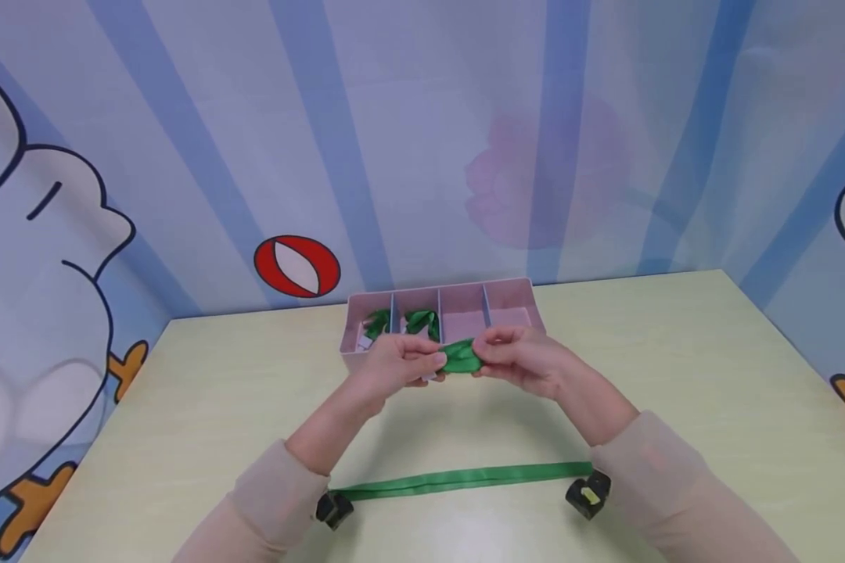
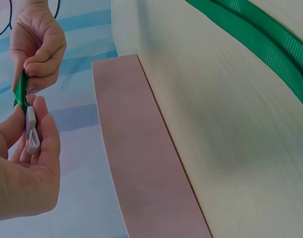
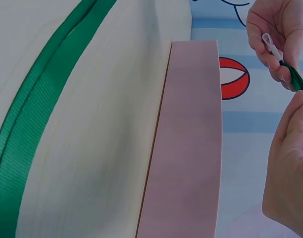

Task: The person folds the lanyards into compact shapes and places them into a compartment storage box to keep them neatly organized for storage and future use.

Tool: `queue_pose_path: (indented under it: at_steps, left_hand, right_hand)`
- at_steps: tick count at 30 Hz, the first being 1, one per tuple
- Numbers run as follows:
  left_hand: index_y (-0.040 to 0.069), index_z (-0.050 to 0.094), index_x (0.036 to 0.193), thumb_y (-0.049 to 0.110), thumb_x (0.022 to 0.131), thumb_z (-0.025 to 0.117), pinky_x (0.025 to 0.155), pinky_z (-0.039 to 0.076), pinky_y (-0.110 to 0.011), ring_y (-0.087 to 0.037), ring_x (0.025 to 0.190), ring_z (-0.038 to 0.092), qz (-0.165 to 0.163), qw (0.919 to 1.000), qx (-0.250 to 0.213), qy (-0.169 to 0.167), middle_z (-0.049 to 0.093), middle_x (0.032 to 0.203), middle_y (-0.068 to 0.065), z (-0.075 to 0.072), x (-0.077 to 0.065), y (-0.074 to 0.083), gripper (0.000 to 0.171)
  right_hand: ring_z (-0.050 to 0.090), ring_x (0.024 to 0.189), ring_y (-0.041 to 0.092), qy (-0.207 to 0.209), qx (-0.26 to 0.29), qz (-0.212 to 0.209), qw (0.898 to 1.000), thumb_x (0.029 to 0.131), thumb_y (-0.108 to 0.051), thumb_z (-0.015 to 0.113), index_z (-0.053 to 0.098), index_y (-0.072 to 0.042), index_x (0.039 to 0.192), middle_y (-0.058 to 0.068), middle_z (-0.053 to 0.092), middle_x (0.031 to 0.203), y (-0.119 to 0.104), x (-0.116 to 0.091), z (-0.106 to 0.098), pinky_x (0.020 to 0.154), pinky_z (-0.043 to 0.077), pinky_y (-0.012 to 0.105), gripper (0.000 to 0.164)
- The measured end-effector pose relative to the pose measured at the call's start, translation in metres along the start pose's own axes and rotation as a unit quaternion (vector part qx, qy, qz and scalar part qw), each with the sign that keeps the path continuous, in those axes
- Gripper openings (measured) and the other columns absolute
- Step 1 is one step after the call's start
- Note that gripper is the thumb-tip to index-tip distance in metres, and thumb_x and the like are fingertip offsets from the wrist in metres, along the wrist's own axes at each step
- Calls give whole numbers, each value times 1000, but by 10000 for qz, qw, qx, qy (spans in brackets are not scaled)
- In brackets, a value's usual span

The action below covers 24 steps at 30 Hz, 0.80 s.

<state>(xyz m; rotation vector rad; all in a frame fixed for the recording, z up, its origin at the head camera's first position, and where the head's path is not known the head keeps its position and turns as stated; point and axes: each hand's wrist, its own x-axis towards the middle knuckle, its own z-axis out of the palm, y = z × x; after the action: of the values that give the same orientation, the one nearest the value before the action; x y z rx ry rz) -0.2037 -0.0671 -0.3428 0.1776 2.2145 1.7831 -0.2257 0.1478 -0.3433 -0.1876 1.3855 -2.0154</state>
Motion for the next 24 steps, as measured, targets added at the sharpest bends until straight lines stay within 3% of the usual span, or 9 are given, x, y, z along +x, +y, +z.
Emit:
queue_pose_path:
  at_steps: [5, 11, 20, 24]
  left_hand:
    - [-1, 69, 103, 15, 89, 64, 65, 51, -24, -13, 74, 66, -51, 9999, 38, 103, 71, 85, -12, 0, 3, -1, 22]
    - [0, 69, 104, 15, 89, 64, 69, 53, -27, -13, 74, 66, -57, 9999, 55, 142, 71, 86, -11, 0, 6, 0, 22]
    - [-3, 68, 103, 12, 87, 66, 69, 53, -27, -12, 72, 65, 32, 9999, 151, -43, 70, 87, -13, -1, 10, -3, 22]
    - [-4, 69, 100, 11, 86, 68, 70, 53, -24, -10, 71, 63, 74, 9996, 253, -27, 69, 85, -10, 1, 11, -4, 21]
  right_hand:
    - [68, 76, 17, 30, 333, -27, 9994, 91, -2, 57, 71, -8, 79, 10, 65, 86, 1, 1, -2, 71, 54, 21, 18]
    - [68, 74, 15, 270, 372, 13, 9989, 91, -2, 58, 71, -8, 77, 10, 64, 85, 0, 1, -3, 70, 54, 20, 20]
    - [67, 72, 12, 630, -621, -397, 9953, 91, -1, 57, 71, -10, 77, 8, 64, 84, 0, 7, -7, 69, 54, 20, 21]
    - [67, 70, 11, 680, -757, -398, 9940, 91, 0, 57, 70, -10, 77, 7, 65, 81, 0, 8, -8, 68, 54, 19, 22]
